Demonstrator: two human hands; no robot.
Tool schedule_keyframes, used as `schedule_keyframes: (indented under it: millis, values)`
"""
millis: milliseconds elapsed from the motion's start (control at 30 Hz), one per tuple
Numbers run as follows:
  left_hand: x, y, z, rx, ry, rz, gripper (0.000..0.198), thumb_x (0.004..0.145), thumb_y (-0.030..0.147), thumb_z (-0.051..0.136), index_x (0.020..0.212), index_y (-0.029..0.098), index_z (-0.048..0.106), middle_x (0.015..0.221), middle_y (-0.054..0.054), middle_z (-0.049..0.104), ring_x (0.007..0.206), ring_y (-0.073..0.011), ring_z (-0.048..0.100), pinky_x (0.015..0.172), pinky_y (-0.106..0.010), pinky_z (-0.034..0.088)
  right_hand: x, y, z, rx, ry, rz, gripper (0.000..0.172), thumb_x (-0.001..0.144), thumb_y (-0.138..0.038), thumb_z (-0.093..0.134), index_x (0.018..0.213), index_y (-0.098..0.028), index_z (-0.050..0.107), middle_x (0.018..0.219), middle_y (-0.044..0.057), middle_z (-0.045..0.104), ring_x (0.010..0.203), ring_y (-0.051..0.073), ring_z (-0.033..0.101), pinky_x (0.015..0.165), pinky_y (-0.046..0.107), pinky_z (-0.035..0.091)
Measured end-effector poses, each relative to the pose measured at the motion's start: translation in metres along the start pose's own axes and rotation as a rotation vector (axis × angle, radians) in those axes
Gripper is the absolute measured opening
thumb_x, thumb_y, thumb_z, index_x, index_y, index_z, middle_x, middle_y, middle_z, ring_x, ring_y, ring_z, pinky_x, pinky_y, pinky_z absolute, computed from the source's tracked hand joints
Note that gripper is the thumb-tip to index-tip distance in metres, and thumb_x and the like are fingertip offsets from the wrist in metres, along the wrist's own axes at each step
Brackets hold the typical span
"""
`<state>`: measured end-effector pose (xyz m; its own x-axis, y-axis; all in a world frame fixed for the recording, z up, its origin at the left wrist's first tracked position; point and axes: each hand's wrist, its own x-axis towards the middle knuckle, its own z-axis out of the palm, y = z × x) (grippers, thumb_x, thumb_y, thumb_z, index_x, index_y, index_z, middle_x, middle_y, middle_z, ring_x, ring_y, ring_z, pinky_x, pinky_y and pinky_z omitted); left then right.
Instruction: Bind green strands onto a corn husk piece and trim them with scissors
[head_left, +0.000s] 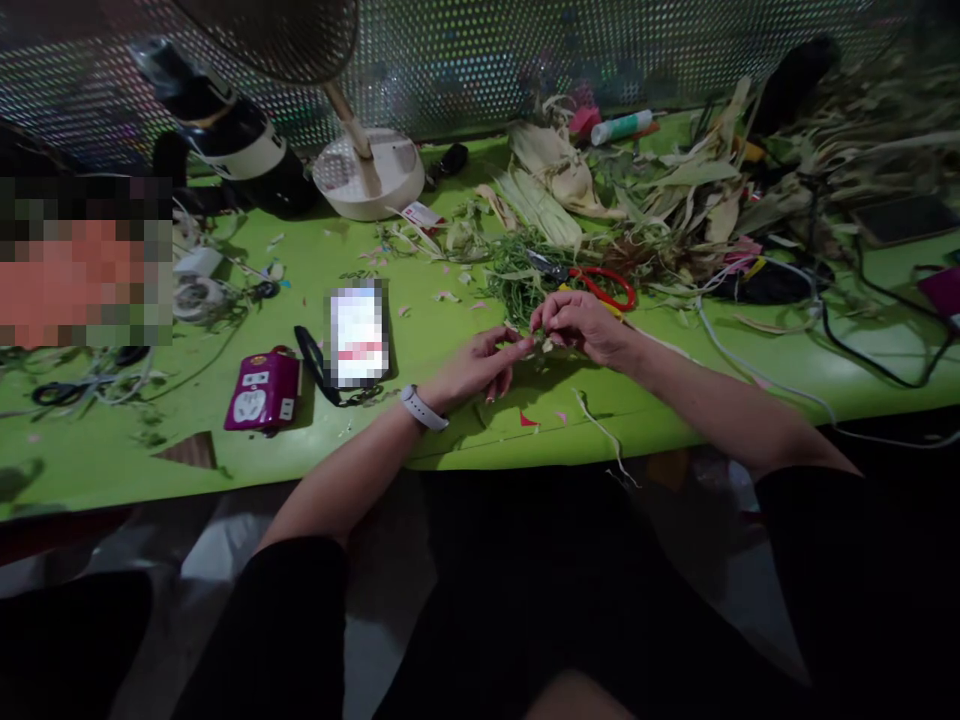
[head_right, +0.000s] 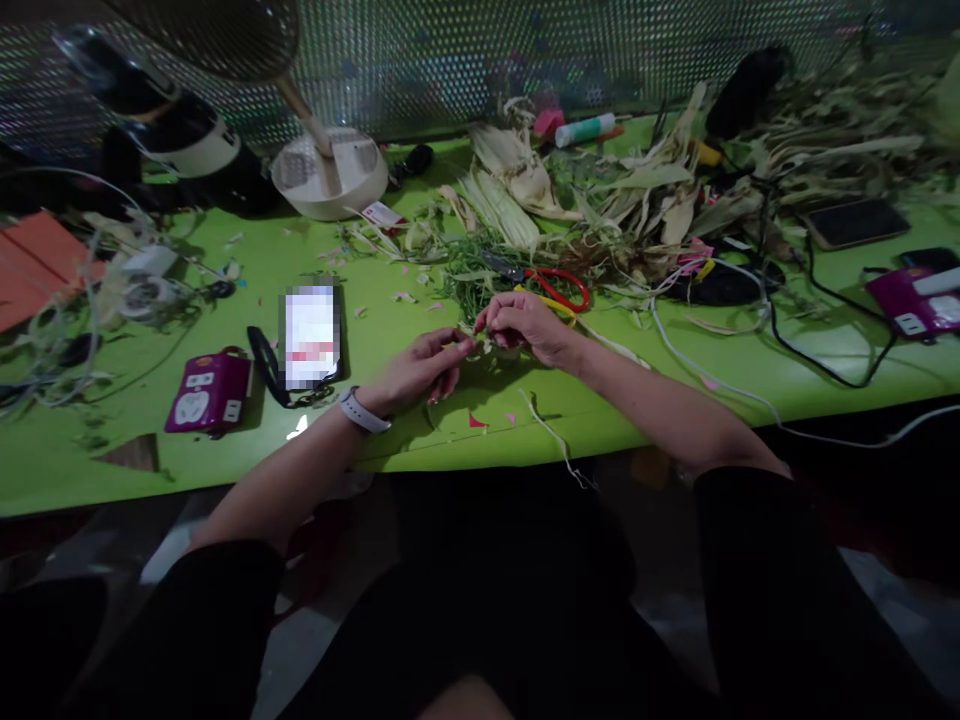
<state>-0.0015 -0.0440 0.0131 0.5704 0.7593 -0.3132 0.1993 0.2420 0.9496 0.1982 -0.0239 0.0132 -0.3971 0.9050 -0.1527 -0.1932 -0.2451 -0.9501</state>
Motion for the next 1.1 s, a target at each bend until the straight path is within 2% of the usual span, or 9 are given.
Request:
schedule_keyframes:
  millis: [67, 167, 233, 400, 533, 700, 867, 1000, 1100]
  values:
    - [0.0022, -0.0036, -0.0009, -0.008, 0.089, 0.065, 0.042, 0.082, 0.056, 0.065, 0.099, 0.022, 0.048, 0.047, 0.009, 0.056, 0.029, -0.0064, 0.044, 0.033, -0.017, 0.031, -0.0003, -0.0003, -0.0006, -0.002, -0.006, -0.005, 0.005, 0.060, -0.017, 0.060, 0.059, -0.016, 0.055, 0.072, 0.000, 0.067, 0.042, 0.003, 0.043, 0.039, 0.018, 0.031]
    - [0.0054, -0.0078, -0.0042, -0.060, 0.186, 0.176, 0.040, 0.084, 0.059, 0.060, 0.095, 0.023, 0.048, 0.052, 0.008, 0.057, 0.033, -0.0074, 0.049, 0.034, -0.020, 0.035, -0.0003, -0.0006, -0.0023, -0.004, -0.004, -0.016, 0.005, 0.061, -0.016, 0.059, 0.059, -0.016, 0.055, 0.074, 0.001, 0.068, 0.043, 0.003, 0.044, 0.040, 0.018, 0.032]
    - [0.0063, -0.0082, -0.0047, -0.052, 0.164, 0.197, 0.040, 0.086, 0.061, 0.056, 0.096, 0.023, 0.050, 0.054, 0.006, 0.058, 0.035, -0.0089, 0.052, 0.035, -0.021, 0.038, -0.0001, -0.0005, -0.0031, 0.005, -0.002, -0.021, 0.005, 0.062, -0.016, 0.059, 0.060, -0.016, 0.055, 0.074, 0.000, 0.067, 0.043, 0.003, 0.044, 0.040, 0.018, 0.032]
    - [0.0041, -0.0038, 0.0011, -0.027, 0.091, 0.171, 0.051, 0.081, 0.054, 0.067, 0.116, 0.021, 0.050, 0.056, 0.006, 0.061, 0.036, -0.0089, 0.054, 0.038, -0.021, 0.041, 0.0007, 0.0002, -0.0021, 0.022, -0.016, -0.018, 0.006, 0.061, -0.017, 0.060, 0.060, -0.017, 0.054, 0.073, 0.000, 0.066, 0.044, 0.003, 0.042, 0.040, 0.018, 0.033]
    - [0.0040, -0.0027, 0.0033, -0.149, 0.072, 0.163, 0.045, 0.080, 0.051, 0.068, 0.109, 0.021, 0.052, 0.065, 0.002, 0.068, 0.047, -0.0126, 0.063, 0.043, -0.022, 0.047, 0.0013, 0.0010, -0.0009, 0.025, -0.007, -0.002, 0.007, 0.060, -0.019, 0.060, 0.060, -0.017, 0.054, 0.073, -0.001, 0.066, 0.045, 0.004, 0.043, 0.042, 0.019, 0.035]
    - [0.0074, -0.0056, 0.0011, -0.231, 0.070, 0.142, 0.043, 0.093, 0.057, 0.043, 0.106, 0.018, 0.054, 0.071, -0.004, 0.071, 0.053, -0.0159, 0.067, 0.045, -0.025, 0.048, 0.0026, 0.0038, -0.0018, 0.018, 0.019, 0.004, 0.009, 0.062, -0.020, 0.061, 0.062, -0.017, 0.052, 0.075, -0.001, 0.066, 0.045, 0.004, 0.042, 0.041, 0.019, 0.034]
    - [0.0092, -0.0081, 0.0011, -0.219, 0.091, 0.165, 0.036, 0.080, 0.043, 0.071, 0.100, 0.019, 0.053, 0.068, 0.001, 0.069, 0.051, -0.0127, 0.066, 0.047, -0.022, 0.050, 0.0029, 0.0052, -0.0024, 0.029, 0.010, -0.002, 0.010, 0.062, -0.019, 0.061, 0.061, -0.017, 0.051, 0.073, -0.002, 0.064, 0.044, 0.003, 0.043, 0.041, 0.019, 0.036]
    - [0.0078, -0.0054, 0.0016, -0.180, 0.093, 0.176, 0.035, 0.080, 0.043, 0.071, 0.099, 0.017, 0.056, 0.063, 0.002, 0.067, 0.049, -0.0115, 0.064, 0.047, -0.022, 0.050, 0.0027, 0.0045, -0.0017, 0.053, 0.010, -0.008, 0.007, 0.060, -0.018, 0.060, 0.059, -0.017, 0.053, 0.072, -0.001, 0.065, 0.043, 0.003, 0.043, 0.041, 0.018, 0.036]
    - [0.0072, -0.0031, 0.0012, -0.174, 0.107, 0.143, 0.032, 0.081, 0.044, 0.071, 0.089, 0.017, 0.056, 0.060, 0.002, 0.066, 0.045, -0.0097, 0.062, 0.046, -0.020, 0.050, 0.0023, 0.0035, -0.0013, 0.066, -0.004, -0.011, 0.007, 0.061, -0.018, 0.061, 0.060, -0.017, 0.053, 0.071, -0.002, 0.065, 0.042, 0.003, 0.044, 0.040, 0.018, 0.036]
